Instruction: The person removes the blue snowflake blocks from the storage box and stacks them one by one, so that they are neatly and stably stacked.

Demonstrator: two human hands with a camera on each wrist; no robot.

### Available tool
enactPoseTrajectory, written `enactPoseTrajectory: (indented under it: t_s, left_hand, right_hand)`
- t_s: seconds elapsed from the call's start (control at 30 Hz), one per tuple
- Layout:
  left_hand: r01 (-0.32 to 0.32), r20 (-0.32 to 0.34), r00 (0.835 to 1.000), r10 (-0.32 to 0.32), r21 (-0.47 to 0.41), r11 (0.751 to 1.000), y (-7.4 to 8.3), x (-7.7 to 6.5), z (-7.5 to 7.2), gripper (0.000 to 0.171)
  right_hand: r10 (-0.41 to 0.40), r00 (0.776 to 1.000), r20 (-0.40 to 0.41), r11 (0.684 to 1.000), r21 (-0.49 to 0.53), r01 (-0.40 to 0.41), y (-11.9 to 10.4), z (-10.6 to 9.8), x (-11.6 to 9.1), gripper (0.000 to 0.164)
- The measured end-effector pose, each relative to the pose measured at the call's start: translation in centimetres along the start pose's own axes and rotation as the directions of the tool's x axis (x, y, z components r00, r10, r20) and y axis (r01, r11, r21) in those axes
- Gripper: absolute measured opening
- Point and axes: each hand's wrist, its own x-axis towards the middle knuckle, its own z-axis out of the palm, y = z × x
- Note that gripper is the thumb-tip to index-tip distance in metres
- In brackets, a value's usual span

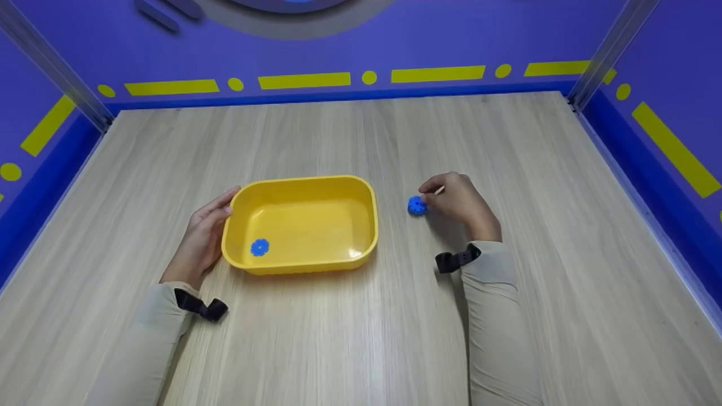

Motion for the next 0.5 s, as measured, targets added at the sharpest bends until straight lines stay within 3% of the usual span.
enactPoseTrajectory:
  t_s: [0.5]
  left_hand:
    - [0.008, 0.0, 1.0, -0.008, -0.005, 1.0, 0.0, 0.03, 0.13, 0.05]
  right_hand:
    - [-0.029, 0.999, -0.018, 1.0, 0.005, 0.029, -0.5, -0.19, -0.15, 0.027]
